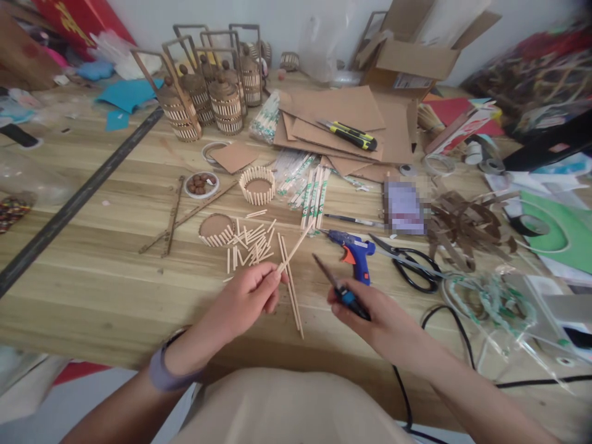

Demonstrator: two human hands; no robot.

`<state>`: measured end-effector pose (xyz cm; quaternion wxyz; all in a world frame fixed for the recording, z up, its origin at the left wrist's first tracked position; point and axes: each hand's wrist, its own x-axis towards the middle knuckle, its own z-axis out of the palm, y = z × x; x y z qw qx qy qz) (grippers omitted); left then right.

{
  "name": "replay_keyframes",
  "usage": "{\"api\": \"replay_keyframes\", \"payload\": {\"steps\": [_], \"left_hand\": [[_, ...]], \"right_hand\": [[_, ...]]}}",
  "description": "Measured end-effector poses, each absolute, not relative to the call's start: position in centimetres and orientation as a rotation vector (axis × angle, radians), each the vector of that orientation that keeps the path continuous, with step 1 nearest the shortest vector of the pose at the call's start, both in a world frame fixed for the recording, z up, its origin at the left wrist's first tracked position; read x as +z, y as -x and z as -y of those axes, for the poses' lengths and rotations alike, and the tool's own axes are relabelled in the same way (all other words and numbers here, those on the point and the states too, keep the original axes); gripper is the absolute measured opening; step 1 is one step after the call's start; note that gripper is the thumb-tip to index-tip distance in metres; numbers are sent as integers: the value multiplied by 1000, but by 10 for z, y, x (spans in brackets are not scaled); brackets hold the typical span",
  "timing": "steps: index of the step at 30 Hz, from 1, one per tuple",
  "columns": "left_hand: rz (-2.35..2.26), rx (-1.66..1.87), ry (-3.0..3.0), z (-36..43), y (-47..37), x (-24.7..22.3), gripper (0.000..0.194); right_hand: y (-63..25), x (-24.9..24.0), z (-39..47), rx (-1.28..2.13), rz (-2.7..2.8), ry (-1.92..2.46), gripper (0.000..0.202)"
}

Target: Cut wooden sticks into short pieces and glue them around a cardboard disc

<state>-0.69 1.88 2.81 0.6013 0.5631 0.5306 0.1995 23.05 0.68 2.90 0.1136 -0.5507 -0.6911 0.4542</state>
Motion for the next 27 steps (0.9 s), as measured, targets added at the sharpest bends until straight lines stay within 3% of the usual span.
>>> {"api": "replay_keyframes", "payload": {"steps": [3, 5, 13, 18, 27], "left_hand": [[-1277, 329, -1544, -19, 3, 24, 31], [-1280, 280, -1715, -16, -4, 21, 30], [-1385, 149, -2129, -10, -17, 17, 25], [-1467, -119, -2104, -16, -25, 26, 27], [-1529, -221, -2171, -19, -28, 26, 30]], "right_hand": [[-227, 27, -8, 668, 2098, 1486, 11], [-220, 24, -10, 517, 2150, 1368, 12], [-199, 4, -14, 405, 2259, 1637, 12], [-192, -4, -13, 263, 2261, 1735, 17], [-181, -9, -20, 200, 2288, 1881, 13]]}}
